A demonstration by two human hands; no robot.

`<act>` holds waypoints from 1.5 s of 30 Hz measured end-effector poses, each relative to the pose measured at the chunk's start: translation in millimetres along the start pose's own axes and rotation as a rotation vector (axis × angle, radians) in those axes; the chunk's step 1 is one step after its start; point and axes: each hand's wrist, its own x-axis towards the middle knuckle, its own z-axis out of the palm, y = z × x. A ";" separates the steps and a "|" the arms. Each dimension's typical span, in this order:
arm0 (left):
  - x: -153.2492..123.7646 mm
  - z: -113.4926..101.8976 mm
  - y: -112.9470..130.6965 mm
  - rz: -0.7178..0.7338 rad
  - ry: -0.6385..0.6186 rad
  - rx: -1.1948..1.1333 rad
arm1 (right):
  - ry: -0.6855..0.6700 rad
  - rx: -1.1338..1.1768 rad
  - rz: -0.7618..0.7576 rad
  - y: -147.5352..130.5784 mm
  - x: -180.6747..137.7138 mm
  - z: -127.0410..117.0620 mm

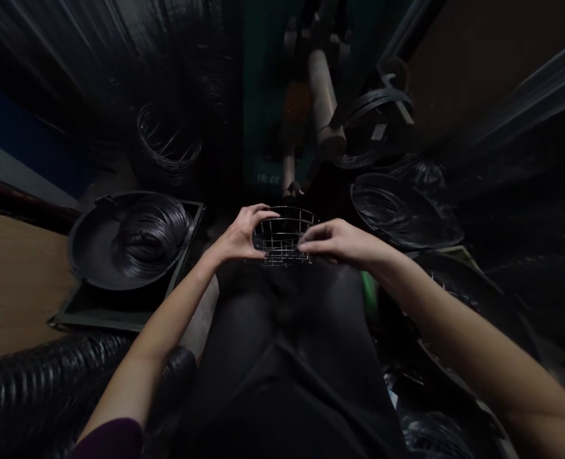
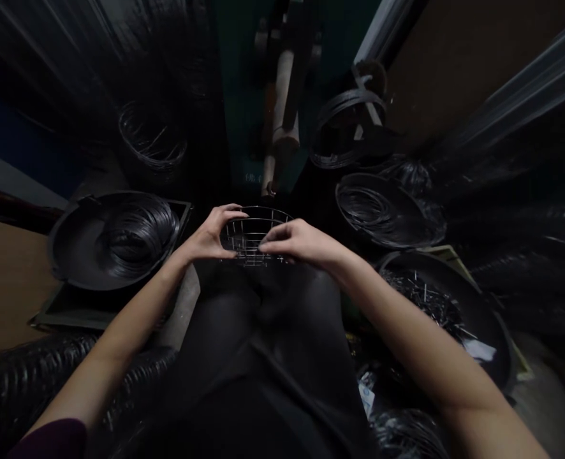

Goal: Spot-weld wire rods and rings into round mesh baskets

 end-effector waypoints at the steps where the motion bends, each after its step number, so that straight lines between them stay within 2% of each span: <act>1: 2.6 0.2 4.9 0.003 -0.028 0.026 | 0.017 -0.089 -0.006 -0.8 8.4 0.5; 3: 8.6 0.3 10.4 0.004 -0.061 0.069 | 0.129 -0.343 -0.063 3.9 19.2 4.4; 6: 17.2 -1.8 12.0 0.007 -0.075 0.104 | 0.277 -0.801 -0.190 16.0 18.7 12.8; 8: 22.1 -2.8 11.7 0.014 -0.072 0.110 | 0.271 -1.032 -0.226 22.4 12.6 16.2; 11: 29.0 -0.7 11.2 0.014 -0.063 0.106 | 0.236 -1.202 -0.226 26.7 6.0 14.0; 18: 47.3 9.5 8.6 -0.017 -0.022 0.059 | 0.314 -1.282 -0.250 29.1 12.8 -4.0; 23: 52.9 11.8 3.3 -0.018 0.012 0.078 | 0.321 -1.292 -0.271 30.2 18.9 -7.9; 33: 55.1 4.6 -2.7 -0.017 0.011 0.093 | 0.273 -1.346 -0.252 10.8 22.5 -8.6; 45: 66.5 0.8 -17.5 -0.049 -0.060 0.006 | 0.320 -1.302 -0.209 5.4 28.6 -14.4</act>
